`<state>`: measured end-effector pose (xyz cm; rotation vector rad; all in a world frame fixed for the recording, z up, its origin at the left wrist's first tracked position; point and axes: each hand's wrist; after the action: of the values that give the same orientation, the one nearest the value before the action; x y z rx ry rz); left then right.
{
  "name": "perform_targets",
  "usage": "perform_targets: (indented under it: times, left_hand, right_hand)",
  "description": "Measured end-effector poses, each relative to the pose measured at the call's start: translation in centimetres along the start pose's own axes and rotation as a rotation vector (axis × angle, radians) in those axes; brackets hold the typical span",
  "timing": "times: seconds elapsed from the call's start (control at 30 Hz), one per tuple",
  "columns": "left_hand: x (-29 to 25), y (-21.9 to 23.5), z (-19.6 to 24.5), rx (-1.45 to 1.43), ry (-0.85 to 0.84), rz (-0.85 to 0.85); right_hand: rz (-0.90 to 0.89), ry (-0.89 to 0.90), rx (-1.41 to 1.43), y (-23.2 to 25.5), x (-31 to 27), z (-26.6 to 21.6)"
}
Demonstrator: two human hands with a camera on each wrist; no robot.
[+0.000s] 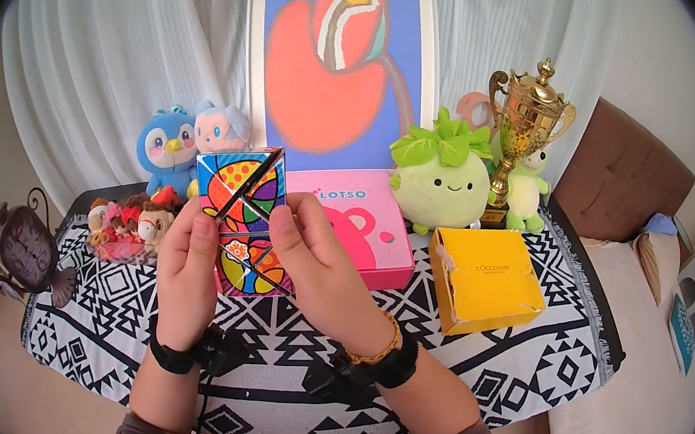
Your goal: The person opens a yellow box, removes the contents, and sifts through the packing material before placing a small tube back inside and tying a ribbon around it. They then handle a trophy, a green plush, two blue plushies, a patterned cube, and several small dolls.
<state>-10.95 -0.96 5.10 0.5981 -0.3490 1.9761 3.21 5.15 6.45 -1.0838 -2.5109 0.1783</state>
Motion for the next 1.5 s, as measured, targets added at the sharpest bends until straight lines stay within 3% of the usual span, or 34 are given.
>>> perform_targets:
  times: [0.1,0.17,0.5,0.83,0.93,1.03,1.37,1.43,1.5]
  left_hand:
    - [0.3,0.7,-1.3,0.106,-0.078,-0.049]
    - [0.5,0.0,-1.0,-0.033,-0.112,0.011]
    - [0.2,0.4,-1.0,-0.118,-0.063,0.060]
    - [0.5,1.1,0.2,0.026,-0.096,0.007]
    - [0.7,0.8,0.5,-0.078,-0.041,0.020]
    - [0.9,0.8,0.5,-0.030,-0.140,0.066]
    - [0.3,0.5,0.7,-0.238,-0.121,0.121]
    - [0.1,0.0,0.7,-0.155,-0.228,0.152]
    - [0.4,-0.1,0.9,-0.146,-0.232,0.103]
  right_hand:
    - [-0.066,0.006,0.115,0.7,0.8,1.6]
    - [-0.058,-0.006,0.099,0.8,0.7,1.4]
    - [-0.008,-0.022,0.167,0.4,0.5,0.1]
    - [-0.010,-0.076,0.250,1.2,0.8,0.5]
    - [0.006,-0.118,0.312,1.3,1.0,0.4]
    - [-0.004,-0.131,0.337,1.3,1.0,0.4]
    - [-0.198,-0.309,0.438,1.4,0.8,1.3]
    - [-0.214,-0.346,0.473,1.1,0.8,1.5]
    - [-0.240,-0.394,0.441,1.0,0.9,1.6]
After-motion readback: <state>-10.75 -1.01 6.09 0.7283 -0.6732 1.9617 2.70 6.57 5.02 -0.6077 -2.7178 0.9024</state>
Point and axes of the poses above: each hand's wrist, its own x-axis towards the middle knuckle, its own y-axis out of the back of the hand, z = x × y, and after that the axes turned 1 degree about z, right-handed
